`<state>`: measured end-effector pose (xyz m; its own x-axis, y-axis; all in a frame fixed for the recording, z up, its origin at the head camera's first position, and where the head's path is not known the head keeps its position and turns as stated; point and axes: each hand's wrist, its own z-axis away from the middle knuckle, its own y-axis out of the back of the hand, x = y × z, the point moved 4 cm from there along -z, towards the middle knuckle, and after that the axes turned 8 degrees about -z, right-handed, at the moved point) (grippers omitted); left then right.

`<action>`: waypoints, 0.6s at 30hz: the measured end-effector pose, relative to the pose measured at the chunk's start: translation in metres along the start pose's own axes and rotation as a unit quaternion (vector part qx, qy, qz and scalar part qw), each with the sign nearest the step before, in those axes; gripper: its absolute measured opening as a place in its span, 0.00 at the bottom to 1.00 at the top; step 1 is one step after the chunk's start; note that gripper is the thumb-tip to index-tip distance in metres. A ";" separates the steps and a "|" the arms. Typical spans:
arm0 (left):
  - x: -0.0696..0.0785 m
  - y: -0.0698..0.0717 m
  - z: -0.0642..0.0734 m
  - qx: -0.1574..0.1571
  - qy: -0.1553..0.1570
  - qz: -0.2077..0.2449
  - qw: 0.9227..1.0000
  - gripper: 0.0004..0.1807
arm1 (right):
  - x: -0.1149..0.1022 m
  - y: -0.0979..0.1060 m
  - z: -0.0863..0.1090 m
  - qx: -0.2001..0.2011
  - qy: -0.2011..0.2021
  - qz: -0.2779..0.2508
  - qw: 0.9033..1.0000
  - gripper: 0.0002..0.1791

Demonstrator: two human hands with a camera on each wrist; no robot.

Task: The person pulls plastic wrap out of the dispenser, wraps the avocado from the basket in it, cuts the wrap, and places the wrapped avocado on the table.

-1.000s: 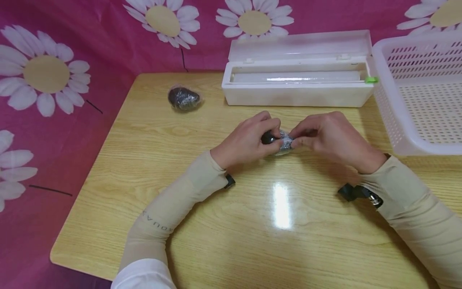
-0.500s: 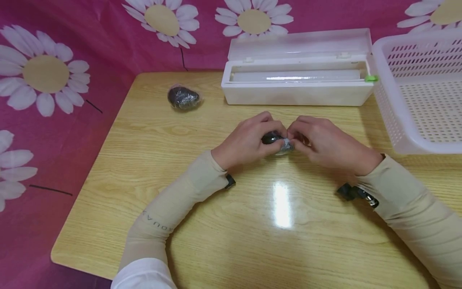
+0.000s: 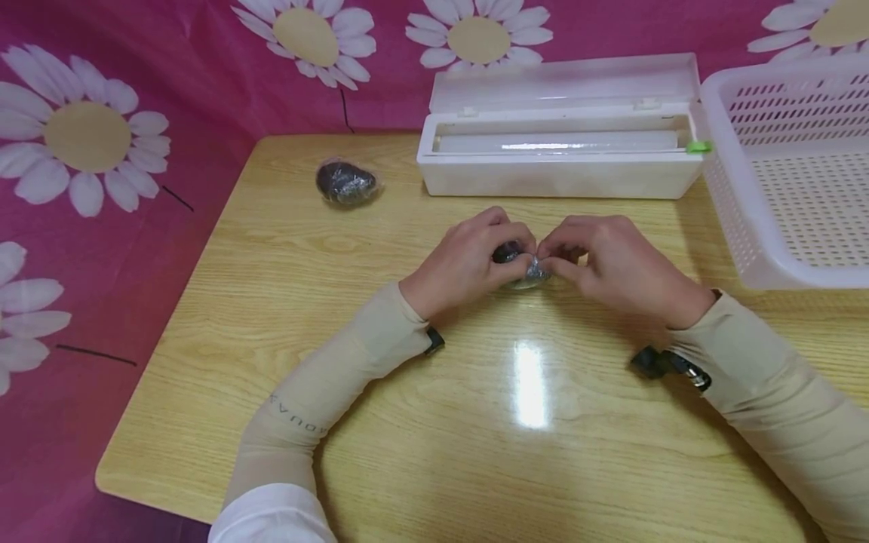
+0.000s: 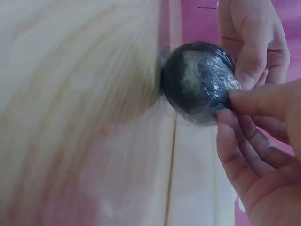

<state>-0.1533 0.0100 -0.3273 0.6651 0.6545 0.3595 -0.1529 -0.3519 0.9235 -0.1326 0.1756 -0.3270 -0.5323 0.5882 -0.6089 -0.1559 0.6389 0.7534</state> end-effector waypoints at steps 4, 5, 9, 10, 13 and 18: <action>0.000 0.000 0.000 0.007 0.000 -0.004 1.000 0.07 | 0.003 0.000 -0.001 0.011 -0.022 -0.026 0.999 0.05; -0.001 0.000 0.000 0.008 0.000 -0.003 1.000 0.07 | 0.004 -0.001 -0.001 0.010 -0.035 -0.037 0.999 0.05; -0.001 0.000 0.000 0.004 0.001 0.011 1.000 0.08 | 0.008 -0.001 -0.002 0.009 -0.083 -0.073 0.994 0.07; 0.000 0.000 0.000 0.001 0.000 0.016 1.000 0.07 | 0.009 -0.001 -0.002 0.006 -0.093 -0.080 0.992 0.08; 0.000 0.000 -0.001 -0.006 -0.004 0.026 1.000 0.07 | 0.011 -0.002 -0.003 -0.012 -0.121 -0.095 0.988 0.09; 0.001 -0.001 -0.001 -0.005 -0.006 0.030 1.000 0.07 | 0.020 -0.006 -0.005 -0.060 -0.200 -0.165 0.964 0.14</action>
<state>-0.1531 0.0115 -0.3279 0.6627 0.6244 0.4135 -0.2000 -0.3845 0.9012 -0.1462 0.1810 -0.3421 -0.0768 0.5217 -0.8496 -0.3702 0.7763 0.5102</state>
